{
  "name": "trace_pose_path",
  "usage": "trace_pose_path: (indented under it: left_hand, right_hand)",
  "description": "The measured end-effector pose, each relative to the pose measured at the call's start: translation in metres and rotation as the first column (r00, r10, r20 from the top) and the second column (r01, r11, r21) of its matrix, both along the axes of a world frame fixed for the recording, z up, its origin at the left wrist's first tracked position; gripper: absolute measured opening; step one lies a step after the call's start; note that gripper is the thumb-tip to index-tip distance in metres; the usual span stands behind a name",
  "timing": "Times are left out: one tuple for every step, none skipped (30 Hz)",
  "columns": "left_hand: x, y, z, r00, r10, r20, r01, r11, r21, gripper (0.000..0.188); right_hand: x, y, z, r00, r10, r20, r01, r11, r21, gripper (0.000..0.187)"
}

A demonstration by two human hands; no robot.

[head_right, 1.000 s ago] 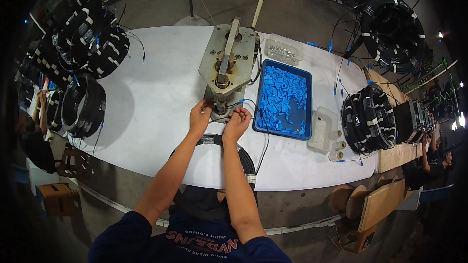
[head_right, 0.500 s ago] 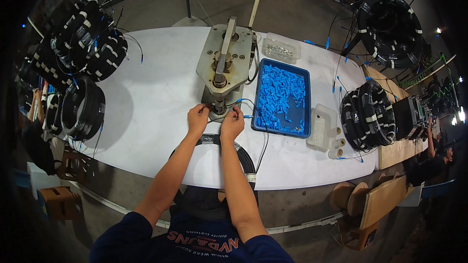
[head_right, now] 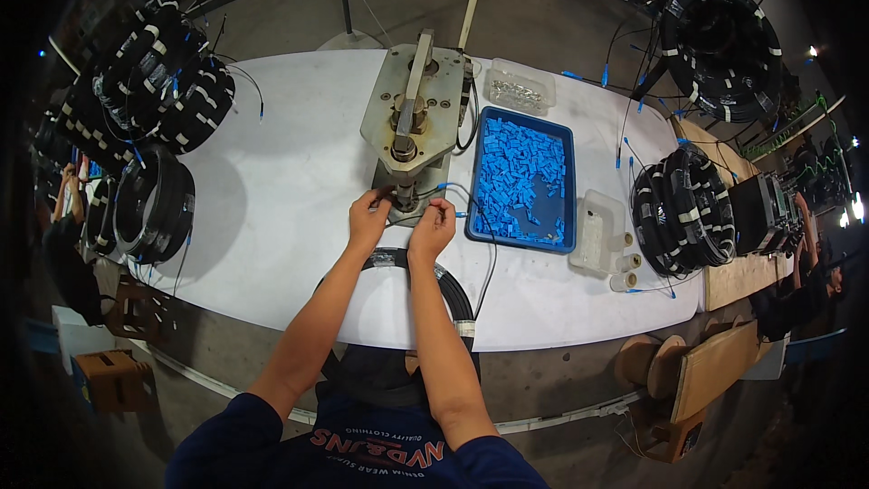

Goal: The person attaches connector pieces onto the ends of a coiled cable by hand, crimps the connection using a benchtop press machine, and installs additional connector parts onto the cable ends.

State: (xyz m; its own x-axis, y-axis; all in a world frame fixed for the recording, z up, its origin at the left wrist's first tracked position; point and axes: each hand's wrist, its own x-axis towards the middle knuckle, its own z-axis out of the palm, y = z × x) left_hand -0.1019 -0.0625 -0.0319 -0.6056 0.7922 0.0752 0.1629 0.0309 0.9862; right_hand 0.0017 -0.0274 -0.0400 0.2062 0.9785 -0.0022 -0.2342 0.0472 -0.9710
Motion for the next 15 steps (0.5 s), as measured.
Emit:
trace_pose_path:
  left_hand:
    - [0.0, -0.001, -0.001, 1.0, 0.005, -0.007, -0.005, 1.0, -0.006, 0.028]
    - [0.0, -0.001, -0.001, 1.0, 0.005, -0.008, -0.005, 1.0, -0.006, 0.028]
    - [-0.001, -0.001, -0.001, 1.0, 0.001, -0.006, -0.001, 1.0, 0.001, 0.028]
    - [-0.002, 0.0, -0.002, 1.0, -0.004, -0.005, 0.004, 1.0, 0.01, 0.028]
    - [-0.002, 0.0, -0.003, 1.0, -0.005, -0.007, 0.005, 1.0, 0.01, 0.028]
    - [-0.003, -0.002, -0.004, 1.0, -0.006, 0.011, 0.006, 1.0, 0.011, 0.028]
    - [-0.001, -0.001, -0.002, 0.999, -0.009, 0.031, 0.008, 1.0, 0.013, 0.028]
    - [-0.001, -0.002, -0.001, 1.0, -0.009, 0.03, 0.009, 1.0, 0.014, 0.028]
    - [-0.001, -0.003, 0.001, 1.0, -0.011, 0.029, 0.011, 1.0, -0.006, 0.028]
    - [0.0, -0.003, 0.002, 0.999, -0.015, 0.029, 0.016, 1.0, -0.024, 0.028]
    - [0.0, -0.002, 0.003, 0.999, -0.016, 0.028, 0.017, 1.0, -0.023, 0.028]
    - [0.0, -0.002, 0.004, 0.999, -0.019, 0.04, 0.02, 1.0, -0.013, 0.028]
    - [0.001, -0.001, 0.005, 0.998, -0.025, 0.052, 0.025, 1.0, -0.003, 0.028]
    - [0.002, 0.0, 0.006, 0.998, -0.03, 0.053, 0.03, 1.0, -0.002, 0.028]
    - [0.004, 0.001, 0.007, 0.999, -0.033, 0.042, 0.033, 0.999, -0.015, 0.028]
  right_hand:
    - [0.001, -0.002, 0.003, 1.0, 0.019, -0.011, -0.02, 1.0, -0.021, 0.025]
    - [0.0, -0.002, 0.007, 1.0, 0.019, -0.012, -0.019, 1.0, -0.022, 0.025]
    - [-0.002, -0.002, 0.01, 1.0, 0.028, -0.01, -0.028, 0.999, -0.019, 0.024]
    - [-0.004, -0.002, 0.013, 0.999, 0.036, -0.01, -0.036, 0.999, -0.015, 0.023]
    - [-0.005, -0.003, 0.016, 0.999, 0.035, -0.012, -0.035, 0.999, -0.015, 0.023]
    - [-0.006, -0.005, 0.018, 0.998, 0.055, 0.02, -0.053, 0.997, -0.05, 0.022]
    - [-0.006, -0.005, 0.018, 0.996, 0.073, 0.053, -0.069, 0.994, -0.085, 0.021]
    - [-0.005, -0.005, 0.018, 0.996, 0.073, 0.052, -0.068, 0.994, -0.085, 0.021]
    - [-0.005, -0.005, 0.018, 0.993, 0.082, 0.083, -0.072, 0.991, -0.116, 0.022]
    - [-0.003, -0.004, 0.015, 0.989, 0.09, 0.114, -0.073, 0.987, -0.146, 0.023]
    - [-0.002, -0.002, 0.011, 0.99, 0.088, 0.114, -0.071, 0.987, -0.144, 0.023]
    - [-0.002, 0.002, 0.008, 0.996, 0.06, 0.067, -0.048, 0.986, -0.162, 0.025]
    - [-0.002, 0.004, 0.004, 0.999, 0.028, 0.022, -0.024, 0.983, -0.18, 0.027]
    - [0.0, 0.006, 0.001, 0.999, 0.023, 0.023, -0.019, 0.984, -0.179, 0.027]
    - [0.001, 0.008, -0.003, 0.995, 0.039, -0.089, -0.055, 0.983, -0.176, 0.026]
